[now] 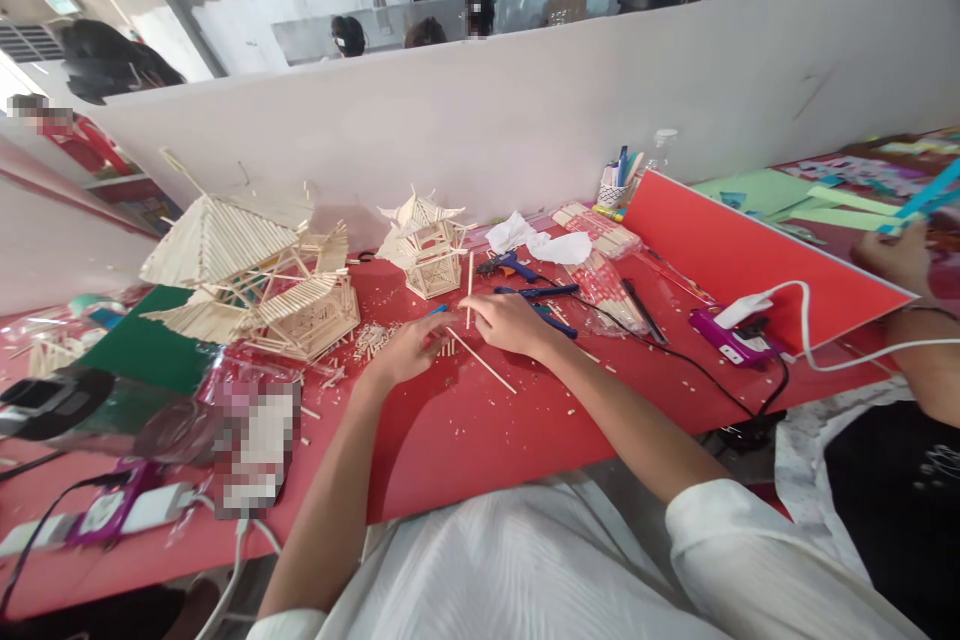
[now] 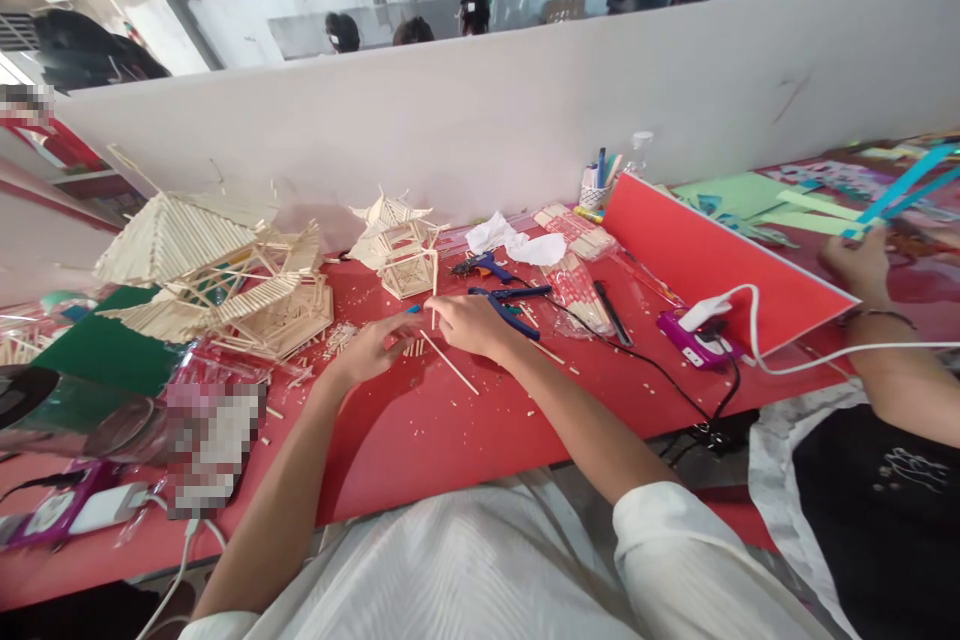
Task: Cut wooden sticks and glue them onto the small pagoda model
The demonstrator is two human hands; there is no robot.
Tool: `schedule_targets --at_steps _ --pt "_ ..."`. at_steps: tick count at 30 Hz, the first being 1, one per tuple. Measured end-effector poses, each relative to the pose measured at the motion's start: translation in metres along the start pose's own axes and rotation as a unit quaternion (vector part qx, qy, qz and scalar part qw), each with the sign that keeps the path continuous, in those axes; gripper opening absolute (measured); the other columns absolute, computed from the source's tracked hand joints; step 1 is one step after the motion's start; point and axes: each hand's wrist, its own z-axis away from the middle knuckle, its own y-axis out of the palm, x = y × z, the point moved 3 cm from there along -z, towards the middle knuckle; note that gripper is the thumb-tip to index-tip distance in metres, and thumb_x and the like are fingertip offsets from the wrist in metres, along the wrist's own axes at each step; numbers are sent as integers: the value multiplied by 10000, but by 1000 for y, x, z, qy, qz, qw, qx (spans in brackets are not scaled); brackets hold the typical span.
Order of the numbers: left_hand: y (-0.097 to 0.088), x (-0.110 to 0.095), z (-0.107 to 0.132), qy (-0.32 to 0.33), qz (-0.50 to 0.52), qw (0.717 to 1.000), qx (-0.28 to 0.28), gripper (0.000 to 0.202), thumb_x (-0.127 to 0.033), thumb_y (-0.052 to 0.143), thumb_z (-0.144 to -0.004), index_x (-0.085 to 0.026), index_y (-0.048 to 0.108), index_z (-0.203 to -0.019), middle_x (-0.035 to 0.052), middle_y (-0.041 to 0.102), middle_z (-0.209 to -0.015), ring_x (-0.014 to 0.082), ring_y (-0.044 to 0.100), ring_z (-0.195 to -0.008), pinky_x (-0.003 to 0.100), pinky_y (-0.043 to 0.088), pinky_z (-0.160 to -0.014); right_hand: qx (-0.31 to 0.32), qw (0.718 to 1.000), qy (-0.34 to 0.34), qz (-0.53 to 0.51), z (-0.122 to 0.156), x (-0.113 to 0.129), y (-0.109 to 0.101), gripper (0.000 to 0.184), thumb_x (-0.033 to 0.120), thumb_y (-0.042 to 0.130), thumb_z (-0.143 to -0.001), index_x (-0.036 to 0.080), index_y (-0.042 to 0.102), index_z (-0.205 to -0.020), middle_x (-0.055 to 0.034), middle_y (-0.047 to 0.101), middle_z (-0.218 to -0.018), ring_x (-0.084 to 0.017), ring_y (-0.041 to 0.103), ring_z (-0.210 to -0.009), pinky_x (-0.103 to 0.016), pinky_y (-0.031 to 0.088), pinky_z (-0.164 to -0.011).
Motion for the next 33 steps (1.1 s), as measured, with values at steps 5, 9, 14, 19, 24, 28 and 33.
schedule_targets --at_steps 5,9,14,19,24,28,33 --pt "-1 20 6 -44 -95 993 61 568 -155 642 -824 -219 565 -1383 120 677 -1334 275 644 -1238 388 503 -1054 -41 998 36 -37 0 -15 -7 368 166 473 -943 198 687 -1241 -70 785 -1071 -213 711 -908 -307 478 -811" --pt "0 24 5 -52 -86 993 69 553 -104 631 -820 -246 569 -1350 76 744 -1164 230 700 -1107 329 525 -976 -58 997 19 -56 0 -11 -6 295 237 486 -976 193 715 -1156 -71 779 -1039 -196 695 -851 -296 462 -781" --pt "-2 23 4 -53 -57 994 77 523 -127 635 -840 -258 556 -1340 50 754 -1125 205 719 -1054 305 535 -938 -57 996 -4 -74 -1 -5 2 263 253 500 -992 202 715 -1134 -77 768 -1114 -202 695 -912 -305 465 -837" --pt "-1 25 4 -62 -56 994 76 530 -159 693 -822 -243 567 -1330 60 757 -1138 210 721 -1063 304 539 -945 -51 996 -9 -74 -2 -6 9 247 241 516 -984 211 710 -1134 -75 765 -1114 -210 693 -970 -303 463 -865" --pt "-4 20 3 -52 -56 995 57 568 -156 680 -843 -251 545 -1387 57 762 -1121 220 729 -1046 338 552 -946 -58 991 -12 -122 -2 -6 7 214 206 535 -958 198 711 -1079 -73 761 -1067 -201 681 -918 -305 461 -843" --pt "-9 1 0 0 -26 999 -24 459 -221 649 -916 -240 574 -1368 92 714 -1245 221 692 -1132 373 534 -1013 -52 966 14 -252 -4 -4 7 139 252 587 -938 195 704 -988 -43 749 -943 -166 646 -787 -293 470 -766" --pt "-3 -14 0 68 -10 989 -134 350 -286 636 -964 -238 617 -1310 95 722 -1176 215 686 -1112 396 540 -1015 27 871 67 -487 -7 -1 21 309 470 673 -894 178 680 -994 -17 690 -805 -131 582 -615 -261 460 -581"
